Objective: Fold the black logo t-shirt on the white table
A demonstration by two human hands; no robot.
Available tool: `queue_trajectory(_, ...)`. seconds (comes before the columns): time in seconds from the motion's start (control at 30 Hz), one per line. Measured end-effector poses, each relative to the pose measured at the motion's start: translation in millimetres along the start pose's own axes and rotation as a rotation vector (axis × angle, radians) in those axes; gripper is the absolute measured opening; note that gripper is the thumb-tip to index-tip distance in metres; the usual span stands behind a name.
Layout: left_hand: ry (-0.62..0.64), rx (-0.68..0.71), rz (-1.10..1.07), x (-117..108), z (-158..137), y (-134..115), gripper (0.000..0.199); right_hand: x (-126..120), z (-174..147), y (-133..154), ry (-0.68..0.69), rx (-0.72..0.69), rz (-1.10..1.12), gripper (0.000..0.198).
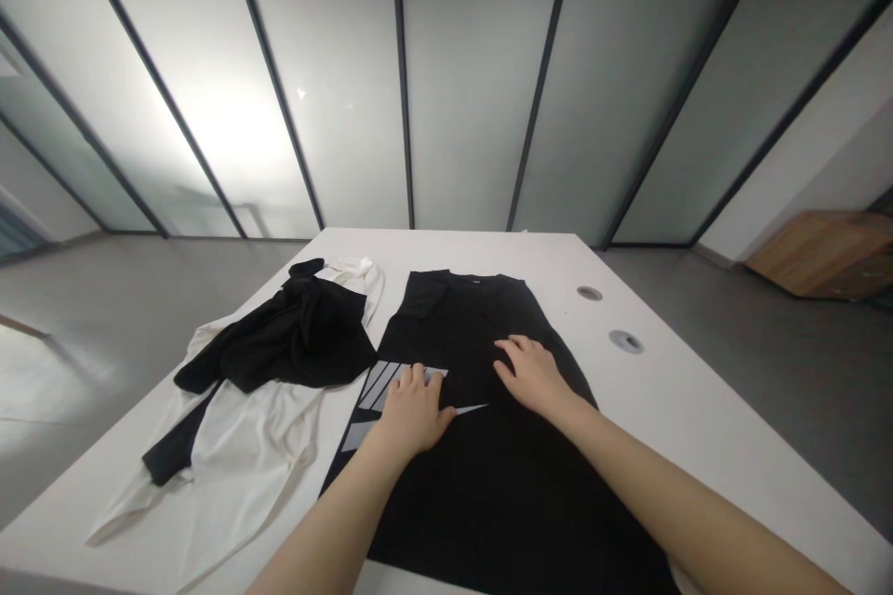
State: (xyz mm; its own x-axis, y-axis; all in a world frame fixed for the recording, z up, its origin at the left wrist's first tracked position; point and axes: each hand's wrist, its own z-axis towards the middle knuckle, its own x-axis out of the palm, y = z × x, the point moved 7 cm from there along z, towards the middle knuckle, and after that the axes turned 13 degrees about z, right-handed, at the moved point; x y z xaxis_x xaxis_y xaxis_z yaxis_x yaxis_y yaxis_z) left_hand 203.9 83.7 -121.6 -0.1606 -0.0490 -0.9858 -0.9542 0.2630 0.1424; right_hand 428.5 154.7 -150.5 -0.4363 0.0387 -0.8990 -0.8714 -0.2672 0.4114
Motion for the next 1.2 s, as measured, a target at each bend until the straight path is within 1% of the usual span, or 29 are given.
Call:
queue_trajectory(0.1, -0.013, 0.028, -0.018, -6, 1, -3, 0.053, 21, -33, 8, 0.027, 0.063, -0.022, 0.061)
queue_trajectory(0.13, -0.019, 0.042, -0.028, -6, 1, -4, 0.051, 28, -40, 10, 0.04, 0.08, -0.024, 0.064)
queue_trajectory(0.2, -0.034, 0.058, -0.046, -6, 3, -4, 0.048, 36, -42, 11, 0.066, 0.1, -0.025, 0.067)
queue_trajectory(0.3, -0.07, 0.054, -0.056, -3, 7, -1, 0.048, 36, -26, 9, 0.096, 0.112, -0.024, 0.068)
queue_trajectory(0.43, -0.105, 0.027, -0.037, 8, 14, 5, 0.061, 27, 7, 4, 0.112, 0.096, -0.03, 0.067)
queue_trajectory(0.57, -0.077, -0.068, -0.021, 25, 25, 15, 0.064, 21, 37, -5, 0.129, 0.043, -0.026, 0.066)
queue_trajectory(0.67, -0.102, -0.121, -0.003, 34, 32, 23, 0.064, 21, 55, -13, 0.12, 0.011, 0.04, 0.064)
queue_trajectory(0.73, -0.157, -0.137, 0.009, 38, 36, 29, 0.063, 18, 63, -17, 0.067, -0.008, 0.191, 0.06)
queue_trajectory(0.77, -0.189, -0.15, 0.01, 40, 37, 32, 0.064, 15, 66, -20, 0.014, -0.014, 0.342, 0.057)
queue_trajectory(0.83, -0.245, -0.186, 0.008, 43, 40, 40, 0.064, 6, 69, -31, -0.135, -0.008, 0.724, 0.048)
queue_trajectory(0.9, -0.277, -0.212, 0.008, 48, 42, 45, 0.064, -2, 69, -51, -0.305, 0.048, 1.071, 0.042)
queue_trajectory(0.93, -0.286, -0.217, 0.011, 50, 43, 47, 0.063, -5, 67, -63, -0.388, 0.098, 1.19, 0.042)
queue_trajectory(1.0, -0.299, -0.216, 0.02, 52, 44, 49, 0.063, -10, 62, -88, -0.53, 0.218, 1.328, 0.048)
queue_trajectory(1.07, -0.306, -0.217, 0.022, 52, 45, 49, 0.063, -14, 53, -111, -0.639, 0.336, 1.45, 0.05)
queue_trajectory(1.13, -0.308, -0.221, 0.015, 49, 45, 49, 0.061, -15, 40, -127, -0.695, 0.431, 1.544, 0.045)
queue_trajectory(1.2, -0.312, -0.224, 0.0, 45, 43, 48, 0.059, -14, 23, -136, -0.706, 0.505, 1.614, 0.036)
